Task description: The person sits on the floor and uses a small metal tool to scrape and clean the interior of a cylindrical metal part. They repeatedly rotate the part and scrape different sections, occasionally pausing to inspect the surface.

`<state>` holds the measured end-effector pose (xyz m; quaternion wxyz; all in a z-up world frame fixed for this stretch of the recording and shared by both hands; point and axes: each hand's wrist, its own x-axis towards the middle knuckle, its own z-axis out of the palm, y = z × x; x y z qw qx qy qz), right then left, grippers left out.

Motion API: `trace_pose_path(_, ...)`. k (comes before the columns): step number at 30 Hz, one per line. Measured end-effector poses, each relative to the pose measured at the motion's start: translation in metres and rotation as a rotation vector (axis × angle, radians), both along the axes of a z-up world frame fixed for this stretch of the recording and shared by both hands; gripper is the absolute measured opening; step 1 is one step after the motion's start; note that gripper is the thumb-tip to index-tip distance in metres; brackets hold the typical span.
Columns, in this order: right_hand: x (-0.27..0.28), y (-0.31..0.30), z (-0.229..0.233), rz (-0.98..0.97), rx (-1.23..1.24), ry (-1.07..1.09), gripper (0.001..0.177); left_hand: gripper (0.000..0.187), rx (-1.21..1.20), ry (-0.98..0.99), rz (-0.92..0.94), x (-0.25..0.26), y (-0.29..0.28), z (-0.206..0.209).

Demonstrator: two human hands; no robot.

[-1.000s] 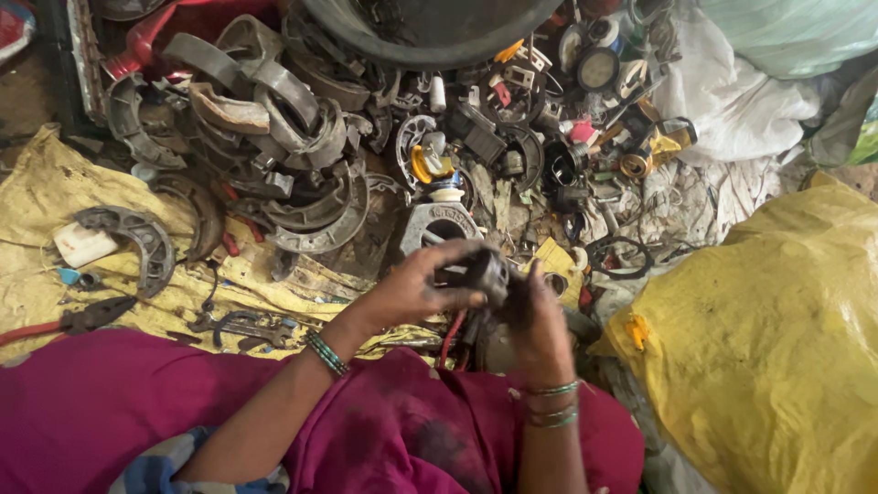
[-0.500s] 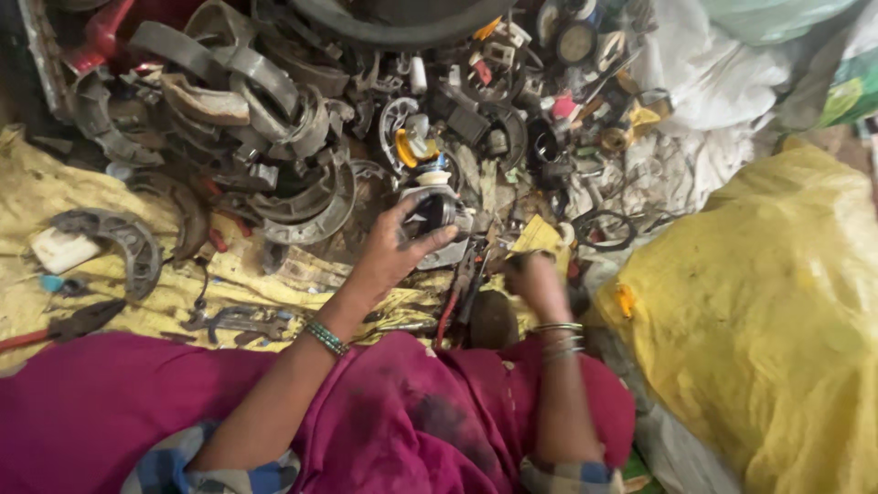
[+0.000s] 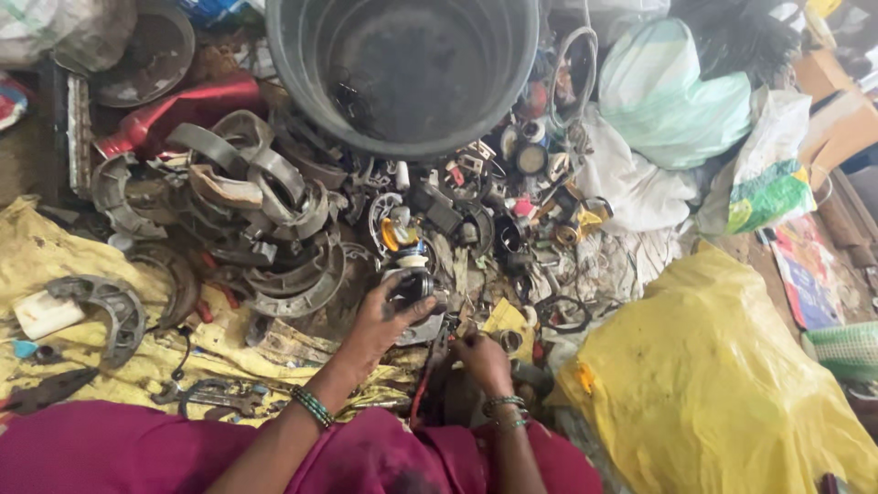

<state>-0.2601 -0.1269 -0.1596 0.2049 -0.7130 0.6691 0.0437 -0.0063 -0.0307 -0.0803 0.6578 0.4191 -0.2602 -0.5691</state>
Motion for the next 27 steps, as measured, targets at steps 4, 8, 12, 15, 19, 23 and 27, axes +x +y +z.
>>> trace_pose_path(4,-0.018,0.007,0.02,0.305,-0.429,-0.355,0.035,0.051,0.003,0.008,0.031,-0.001,-0.001,-0.008)
trace_pose_path(8,-0.008,0.015,0.053,-0.287,0.247,-1.491,0.049,0.051,0.066,-0.132,0.036,0.001,-0.009,-0.015)
trace_pose_path(12,0.011,0.043,0.086,-0.208,0.138,-1.154,0.048,0.059,0.162,-0.248,0.011,0.0,-0.014,-0.032)
trace_pose_path(15,0.022,0.063,0.104,-0.156,0.111,-0.937,0.048,0.061,0.084,-0.506,0.092,-0.006,-0.011,-0.048)
trace_pose_path(19,0.036,0.072,0.135,0.134,-0.017,-0.755,0.049,0.063,-0.092,-0.61,0.166,-0.007,-0.012,-0.05)
trace_pose_path(23,0.042,0.083,0.165,0.196,-0.014,-0.739,0.04,0.061,-0.039,-0.399,0.02,-0.005,-0.004,-0.044)
trace_pose_path(27,0.05,0.093,0.183,0.08,-0.087,-0.542,0.045,0.065,-0.151,-0.526,0.077,0.003,-0.006,-0.036)
